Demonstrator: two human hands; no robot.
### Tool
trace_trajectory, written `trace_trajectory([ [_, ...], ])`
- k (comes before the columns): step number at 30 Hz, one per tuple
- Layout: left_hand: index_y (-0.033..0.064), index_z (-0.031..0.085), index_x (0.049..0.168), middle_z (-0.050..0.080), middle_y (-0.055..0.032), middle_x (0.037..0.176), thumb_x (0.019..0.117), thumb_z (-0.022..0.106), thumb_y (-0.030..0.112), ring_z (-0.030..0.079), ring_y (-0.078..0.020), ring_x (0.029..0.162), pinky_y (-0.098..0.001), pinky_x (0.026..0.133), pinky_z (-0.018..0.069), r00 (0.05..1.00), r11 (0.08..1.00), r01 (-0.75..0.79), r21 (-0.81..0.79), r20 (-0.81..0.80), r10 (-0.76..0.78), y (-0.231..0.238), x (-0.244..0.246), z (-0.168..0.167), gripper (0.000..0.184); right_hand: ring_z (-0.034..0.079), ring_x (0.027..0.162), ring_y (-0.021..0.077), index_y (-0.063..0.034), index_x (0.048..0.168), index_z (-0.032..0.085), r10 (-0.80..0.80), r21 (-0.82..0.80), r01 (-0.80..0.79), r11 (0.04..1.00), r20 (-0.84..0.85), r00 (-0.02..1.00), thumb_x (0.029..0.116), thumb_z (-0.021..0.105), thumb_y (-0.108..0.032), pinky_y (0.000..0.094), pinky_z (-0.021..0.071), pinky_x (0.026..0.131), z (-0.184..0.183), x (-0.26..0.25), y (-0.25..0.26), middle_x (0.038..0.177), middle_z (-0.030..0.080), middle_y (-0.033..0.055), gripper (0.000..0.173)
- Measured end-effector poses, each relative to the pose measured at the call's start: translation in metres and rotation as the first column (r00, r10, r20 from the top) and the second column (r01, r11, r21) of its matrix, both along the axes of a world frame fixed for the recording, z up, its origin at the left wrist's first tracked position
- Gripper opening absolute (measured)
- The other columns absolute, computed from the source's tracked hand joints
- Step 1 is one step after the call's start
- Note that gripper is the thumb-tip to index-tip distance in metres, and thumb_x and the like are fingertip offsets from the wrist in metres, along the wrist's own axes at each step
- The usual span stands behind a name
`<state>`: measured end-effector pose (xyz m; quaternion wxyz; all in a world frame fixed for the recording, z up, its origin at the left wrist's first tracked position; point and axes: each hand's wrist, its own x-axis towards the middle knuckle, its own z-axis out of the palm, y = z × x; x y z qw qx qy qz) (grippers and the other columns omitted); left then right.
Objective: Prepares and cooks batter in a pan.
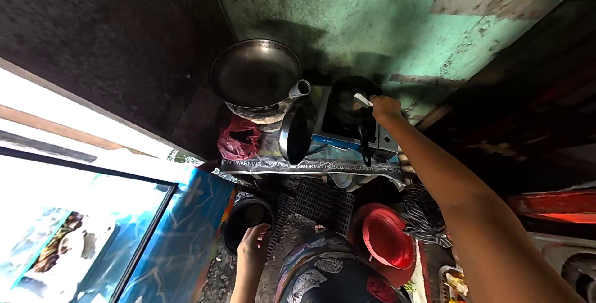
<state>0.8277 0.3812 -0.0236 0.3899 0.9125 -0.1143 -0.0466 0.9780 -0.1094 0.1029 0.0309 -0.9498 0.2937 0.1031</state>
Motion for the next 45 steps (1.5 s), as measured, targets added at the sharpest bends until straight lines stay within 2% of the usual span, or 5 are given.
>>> trace_trajectory([
  [6, 0.0004, 0.075, 0.106, 0.072, -0.0162, 0.098, 0.0926, 0.065, 0.011, 0.072, -0.0248, 0.086, -0.0398, 0.078, 0.0604, 1.000, 1.000, 0.007, -0.014, -0.012, -0.007, 0.007, 0.001, -0.001, 0.020, 0.065, 0.116, 0.0496, -0.0075, 0.137, 0.060, -0.076, 0.001, 0.076, 0.997, 0.106, 0.991, 0.0975, 0.057, 0.000, 0.0685, 0.0524, 0.085, 0.008, -0.011, 0.005, 0.129, 0.065, 0.0264, 0.040],
  [12, -0.0004, 0.075, 0.108, 0.072, -0.0169, 0.099, 0.0931, 0.066, 0.006, 0.072, -0.0246, 0.087, -0.0389, 0.079, 0.0607, 0.997, 0.996, 0.078, -0.038, -0.027, -0.079, 0.011, 0.006, -0.001, 0.018, 0.062, 0.118, 0.0477, -0.0027, 0.133, 0.061, -0.454, 0.479, 0.246, 0.843, 0.388, 0.802, 0.0975, 0.063, -0.011, 0.0687, 0.0479, 0.095, 0.014, -0.058, -0.002, 0.126, 0.065, 0.0296, 0.037],
  [17, -0.0012, 0.074, 0.109, 0.072, -0.0178, 0.101, 0.0940, 0.065, 0.005, 0.072, -0.0255, 0.088, -0.0397, 0.081, 0.0607, 0.987, 0.988, 0.140, -0.063, -0.076, -0.145, 0.026, 0.006, 0.000, 0.019, 0.040, 0.055, 0.0052, -0.0060, 0.134, 0.054, -0.723, 0.864, 0.110, 0.492, 0.335, 0.604, 0.1012, 0.059, -0.016, 0.0222, 0.0354, 0.049, 0.007, -0.132, 0.052, 0.085, 0.056, 0.0018, 0.034],
  [22, -0.0016, 0.073, 0.113, 0.072, -0.0190, 0.108, 0.0950, 0.064, 0.006, 0.072, -0.0264, 0.093, -0.0397, 0.086, 0.0598, 0.946, 0.960, 0.259, -0.109, -0.170, -0.275, 0.036, 0.006, 0.002, 0.022, 0.039, 0.047, 0.0013, -0.0067, 0.120, 0.054, -0.834, 0.972, 0.020, 0.234, 0.190, 0.519, 0.1055, 0.048, -0.009, 0.0153, 0.0330, 0.042, -0.004, -0.209, 0.128, 0.074, 0.053, -0.0027, 0.016],
  [45, 0.0035, 0.067, 0.130, 0.064, -0.0189, 0.133, 0.1036, 0.056, 0.016, 0.063, -0.0318, 0.122, -0.0475, 0.108, 0.0488, 0.312, 0.347, 0.938, 0.014, -0.474, -0.823, -0.039, -0.159, 0.001, 0.032, 0.047, 0.047, 0.0008, -0.0059, 0.113, 0.060, -0.985, 0.985, -0.105, 0.134, 0.144, 0.094, 0.0942, 0.052, -0.006, 0.0160, 0.0403, 0.044, -0.055, -0.558, 0.383, 0.069, 0.059, -0.0033, 0.021],
])
